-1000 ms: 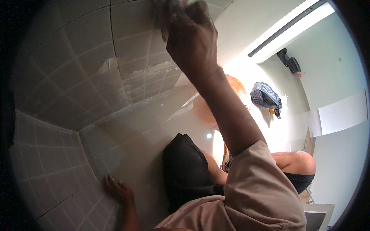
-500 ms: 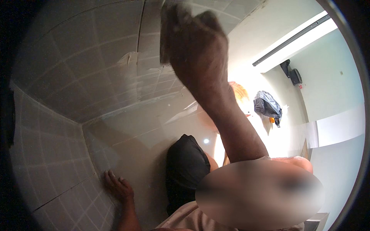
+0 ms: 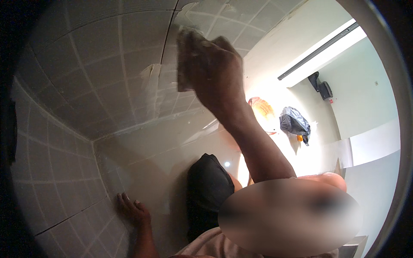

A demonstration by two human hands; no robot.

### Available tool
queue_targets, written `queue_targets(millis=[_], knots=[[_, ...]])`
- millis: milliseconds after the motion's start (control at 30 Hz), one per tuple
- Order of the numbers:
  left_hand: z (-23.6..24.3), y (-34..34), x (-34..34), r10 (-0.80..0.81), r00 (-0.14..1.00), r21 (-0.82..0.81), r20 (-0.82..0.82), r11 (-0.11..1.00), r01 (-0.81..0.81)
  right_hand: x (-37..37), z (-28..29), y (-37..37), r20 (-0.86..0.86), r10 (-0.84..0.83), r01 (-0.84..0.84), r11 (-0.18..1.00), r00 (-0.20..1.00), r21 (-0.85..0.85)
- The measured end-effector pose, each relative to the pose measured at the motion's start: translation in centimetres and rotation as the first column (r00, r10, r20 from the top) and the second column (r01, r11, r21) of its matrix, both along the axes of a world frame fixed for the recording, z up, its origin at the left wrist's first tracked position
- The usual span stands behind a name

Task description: The person applies grout to the gaps between wall tiles using a rubber float, scoops more grout from a bucket, and continues spreading it across the tile surface.

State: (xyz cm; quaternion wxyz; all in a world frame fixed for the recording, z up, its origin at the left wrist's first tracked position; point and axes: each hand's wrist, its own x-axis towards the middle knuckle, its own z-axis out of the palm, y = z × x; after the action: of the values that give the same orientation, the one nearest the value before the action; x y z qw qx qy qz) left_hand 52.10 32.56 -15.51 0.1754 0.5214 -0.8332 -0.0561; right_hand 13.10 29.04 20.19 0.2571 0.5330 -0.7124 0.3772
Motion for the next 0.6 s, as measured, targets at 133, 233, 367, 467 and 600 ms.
queue_targets(millis=[133,233,367,467,600], knots=[[0.4,0.6,-1.8,-0.011,1.000,-0.045,0.019,0.999,0.012,-5.2,4.4,3.1,0.439,-0.054,0.142,0.975,0.897,-0.171],[2.0,0.5,-1.1,0.043,0.996,0.029,0.077,0.999,-0.045,-3.4,3.7,2.6,0.270,-0.094,0.060,0.989,0.958,0.134],[2.8,0.2,-2.2,0.097,0.985,0.090,0.143,0.990,-0.111,-0.6,8.8,2.6,0.002,0.249,-0.242,0.944,0.969,-0.223],[1.0,0.1,-1.9,0.083,0.986,0.007,0.148,0.996,-0.085,-0.4,14.7,1.8,-0.409,-0.028,-0.095,0.956,0.912,-0.277],[0.9,0.4,-1.6,0.090,0.994,0.047,0.063,0.995,-0.093,-1.9,17.4,-0.5,-0.482,-0.169,0.053,0.968,0.860,-0.245]])
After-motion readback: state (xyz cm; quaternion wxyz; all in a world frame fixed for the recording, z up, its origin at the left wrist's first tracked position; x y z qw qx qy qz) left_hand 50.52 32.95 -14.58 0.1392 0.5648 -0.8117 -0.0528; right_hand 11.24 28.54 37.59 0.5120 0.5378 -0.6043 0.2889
